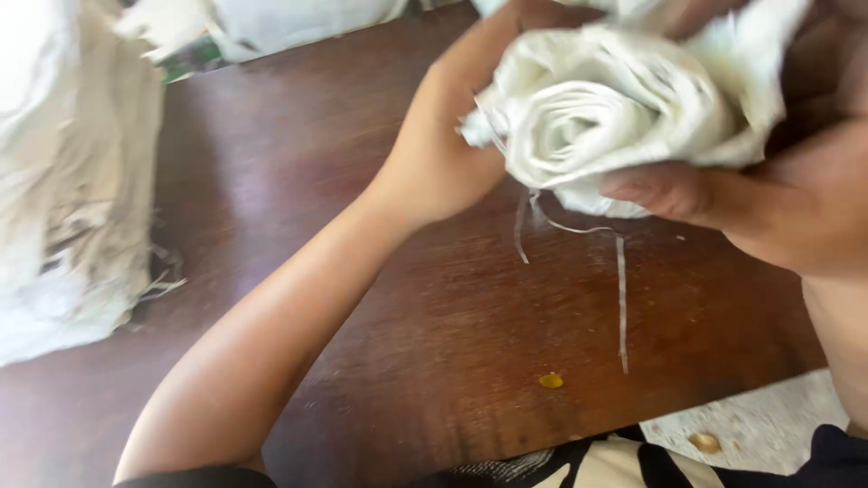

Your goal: The recorder is sorting and stacking large woven sacks on a wooden table.

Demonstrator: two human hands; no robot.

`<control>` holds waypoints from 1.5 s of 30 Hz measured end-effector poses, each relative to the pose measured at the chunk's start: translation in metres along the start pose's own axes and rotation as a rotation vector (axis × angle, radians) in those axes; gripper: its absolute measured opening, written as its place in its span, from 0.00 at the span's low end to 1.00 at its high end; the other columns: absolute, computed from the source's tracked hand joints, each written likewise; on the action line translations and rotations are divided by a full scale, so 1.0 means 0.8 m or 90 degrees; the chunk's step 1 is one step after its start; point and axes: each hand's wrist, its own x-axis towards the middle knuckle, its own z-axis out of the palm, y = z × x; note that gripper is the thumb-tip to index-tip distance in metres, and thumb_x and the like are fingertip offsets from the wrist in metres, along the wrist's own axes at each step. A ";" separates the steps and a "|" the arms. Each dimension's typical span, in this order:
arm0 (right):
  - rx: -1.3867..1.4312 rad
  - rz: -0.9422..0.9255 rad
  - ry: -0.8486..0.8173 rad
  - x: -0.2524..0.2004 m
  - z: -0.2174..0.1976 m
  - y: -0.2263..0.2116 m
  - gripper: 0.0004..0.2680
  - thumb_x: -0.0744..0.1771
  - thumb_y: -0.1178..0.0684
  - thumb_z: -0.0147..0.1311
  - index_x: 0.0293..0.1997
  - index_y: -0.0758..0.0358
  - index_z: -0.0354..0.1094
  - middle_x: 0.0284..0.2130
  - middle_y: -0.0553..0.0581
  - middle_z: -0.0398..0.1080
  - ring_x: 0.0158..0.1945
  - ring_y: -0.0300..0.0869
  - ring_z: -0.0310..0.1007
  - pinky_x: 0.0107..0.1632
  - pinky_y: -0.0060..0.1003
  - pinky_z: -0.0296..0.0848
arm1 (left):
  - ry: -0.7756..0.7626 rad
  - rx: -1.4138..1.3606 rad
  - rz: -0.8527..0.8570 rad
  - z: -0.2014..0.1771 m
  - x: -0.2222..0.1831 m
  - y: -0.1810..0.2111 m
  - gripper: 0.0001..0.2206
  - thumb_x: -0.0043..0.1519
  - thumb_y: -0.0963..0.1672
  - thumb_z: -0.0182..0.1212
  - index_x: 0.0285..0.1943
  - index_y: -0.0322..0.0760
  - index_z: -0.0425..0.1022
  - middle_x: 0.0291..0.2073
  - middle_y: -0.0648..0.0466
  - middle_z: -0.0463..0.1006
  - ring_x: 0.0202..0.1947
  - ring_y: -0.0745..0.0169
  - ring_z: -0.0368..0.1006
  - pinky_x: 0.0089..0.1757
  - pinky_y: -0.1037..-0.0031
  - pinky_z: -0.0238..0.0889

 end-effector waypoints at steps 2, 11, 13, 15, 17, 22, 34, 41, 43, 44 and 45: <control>0.034 0.004 -0.015 0.016 0.022 -0.001 0.25 0.63 0.59 0.72 0.65 0.64 0.62 0.53 0.66 0.75 0.56 0.48 0.83 0.57 0.37 0.81 | -0.003 -0.200 -0.123 -0.019 -0.024 -0.007 0.34 0.56 0.46 0.76 0.70 0.32 0.63 0.65 0.40 0.67 0.65 0.42 0.64 0.66 0.57 0.59; -0.003 -0.107 0.055 0.117 0.131 0.010 0.14 0.74 0.48 0.57 0.62 0.65 0.58 0.50 0.59 0.72 0.48 0.46 0.77 0.53 0.38 0.76 | 0.293 -0.119 -0.120 -0.065 -0.113 -0.060 0.22 0.69 0.41 0.59 0.71 0.28 0.60 0.60 0.45 0.72 0.62 0.56 0.69 0.64 0.67 0.64; -0.062 -0.115 0.083 0.135 0.146 0.006 0.11 0.76 0.48 0.55 0.60 0.62 0.60 0.49 0.57 0.72 0.46 0.47 0.75 0.52 0.41 0.75 | 0.313 -0.260 -0.217 -0.087 -0.109 -0.079 0.14 0.74 0.41 0.49 0.66 0.27 0.66 0.52 0.46 0.79 0.53 0.60 0.75 0.57 0.70 0.70; 0.048 0.048 0.029 0.144 0.160 -0.001 0.15 0.74 0.42 0.50 0.60 0.62 0.61 0.47 0.58 0.72 0.46 0.47 0.76 0.52 0.42 0.75 | 0.302 -0.274 -0.256 -0.106 -0.120 -0.072 0.12 0.73 0.41 0.50 0.62 0.26 0.68 0.49 0.46 0.78 0.49 0.61 0.73 0.53 0.71 0.69; 0.177 0.201 -0.046 0.135 0.179 0.011 0.18 0.73 0.37 0.45 0.60 0.64 0.62 0.46 0.61 0.73 0.47 0.49 0.78 0.52 0.44 0.76 | 0.288 -0.288 -0.293 -0.124 -0.135 -0.075 0.11 0.72 0.41 0.51 0.57 0.26 0.70 0.45 0.46 0.78 0.45 0.62 0.72 0.48 0.71 0.69; 0.582 0.687 -0.169 0.067 0.219 0.049 0.38 0.66 0.23 0.47 0.82 0.52 0.37 0.74 0.65 0.42 0.74 0.62 0.42 0.68 0.63 0.50 | 0.299 -0.271 -0.465 -0.150 -0.172 -0.094 0.09 0.64 0.41 0.55 0.48 0.26 0.73 0.36 0.49 0.79 0.34 0.63 0.75 0.36 0.70 0.71; 0.128 0.446 -0.309 0.040 0.218 0.006 0.47 0.56 0.33 0.65 0.75 0.54 0.28 0.70 0.69 0.45 0.66 0.63 0.61 0.59 0.59 0.69 | 0.394 -0.406 -0.539 -0.167 -0.175 -0.032 0.16 0.62 0.43 0.57 0.53 0.22 0.73 0.38 0.45 0.81 0.37 0.54 0.81 0.40 0.65 0.78; 0.144 0.496 -0.279 0.015 0.194 0.027 0.24 0.67 0.50 0.50 0.73 0.47 0.50 0.63 0.62 0.63 0.51 0.52 0.74 0.47 0.49 0.81 | 0.257 -0.062 -0.558 -0.204 -0.243 -0.064 0.21 0.64 0.44 0.60 0.63 0.26 0.64 0.43 0.47 0.82 0.42 0.54 0.81 0.44 0.65 0.76; 0.075 0.437 -0.315 0.004 0.194 0.029 0.18 0.71 0.54 0.44 0.71 0.44 0.64 0.58 0.63 0.68 0.45 0.51 0.76 0.48 0.46 0.79 | 0.230 0.176 -0.528 -0.199 -0.257 -0.063 0.30 0.65 0.42 0.64 0.72 0.30 0.52 0.46 0.44 0.80 0.47 0.49 0.78 0.48 0.60 0.71; 0.077 0.432 -0.321 0.010 0.197 0.016 0.18 0.71 0.54 0.44 0.71 0.44 0.64 0.58 0.63 0.68 0.45 0.51 0.76 0.48 0.46 0.79 | 0.236 0.177 -0.534 -0.191 -0.261 -0.056 0.30 0.65 0.42 0.64 0.72 0.30 0.52 0.46 0.44 0.80 0.47 0.49 0.78 0.48 0.60 0.71; 0.012 0.439 -0.367 0.016 0.198 0.004 0.18 0.71 0.49 0.46 0.72 0.44 0.62 0.55 0.64 0.68 0.43 0.51 0.76 0.47 0.44 0.79 | 0.234 0.282 -0.482 -0.185 -0.262 -0.051 0.32 0.64 0.41 0.66 0.74 0.31 0.50 0.49 0.41 0.77 0.51 0.45 0.76 0.50 0.58 0.69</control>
